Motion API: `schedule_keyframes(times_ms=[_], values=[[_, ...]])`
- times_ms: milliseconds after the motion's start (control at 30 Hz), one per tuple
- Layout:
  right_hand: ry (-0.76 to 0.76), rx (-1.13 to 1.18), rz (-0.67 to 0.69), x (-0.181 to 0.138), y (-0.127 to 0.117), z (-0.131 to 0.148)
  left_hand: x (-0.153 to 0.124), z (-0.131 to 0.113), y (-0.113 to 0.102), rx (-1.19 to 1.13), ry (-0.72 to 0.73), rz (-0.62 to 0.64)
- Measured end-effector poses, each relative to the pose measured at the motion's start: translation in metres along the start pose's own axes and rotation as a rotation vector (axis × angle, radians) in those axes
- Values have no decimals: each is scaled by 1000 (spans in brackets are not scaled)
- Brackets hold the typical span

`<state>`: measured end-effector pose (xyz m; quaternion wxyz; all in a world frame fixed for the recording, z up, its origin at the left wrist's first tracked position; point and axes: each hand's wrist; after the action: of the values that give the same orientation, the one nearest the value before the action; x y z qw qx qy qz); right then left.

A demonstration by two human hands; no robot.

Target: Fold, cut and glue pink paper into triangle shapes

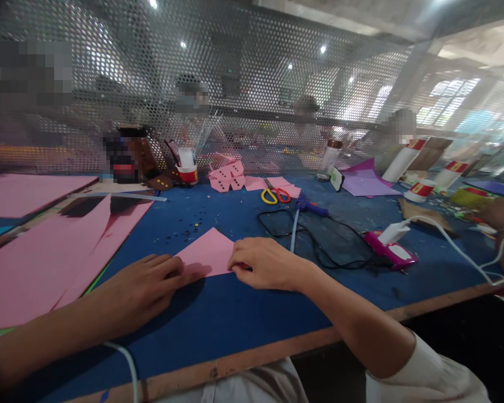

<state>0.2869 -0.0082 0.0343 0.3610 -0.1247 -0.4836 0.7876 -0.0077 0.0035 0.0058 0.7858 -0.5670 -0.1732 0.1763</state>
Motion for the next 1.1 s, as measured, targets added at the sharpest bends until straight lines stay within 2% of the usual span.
schedule_keyframes(times_ms=[167, 467, 767, 1100], values=[[135, 53, -78, 5, 9, -5, 1, 0, 1, 17, 0, -1], [283, 107, -108, 10, 16, -11, 1, 0, 1, 36, -8, 2], [391, 92, -58, 11, 9, -3, 0, 1, 4, -12, -8, -51], [458, 53, 0, 8, -3, -1, 0, 1, 1, -58, -6, -50]])
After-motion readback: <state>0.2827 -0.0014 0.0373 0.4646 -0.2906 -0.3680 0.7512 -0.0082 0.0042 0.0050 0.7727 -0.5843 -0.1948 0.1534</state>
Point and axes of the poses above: each hand's wrist, its own x-axis towards the middle knuckle, its own y-axis out of the palm, z = x × y, and after that the axes turned 13 degrees about x, right-handed
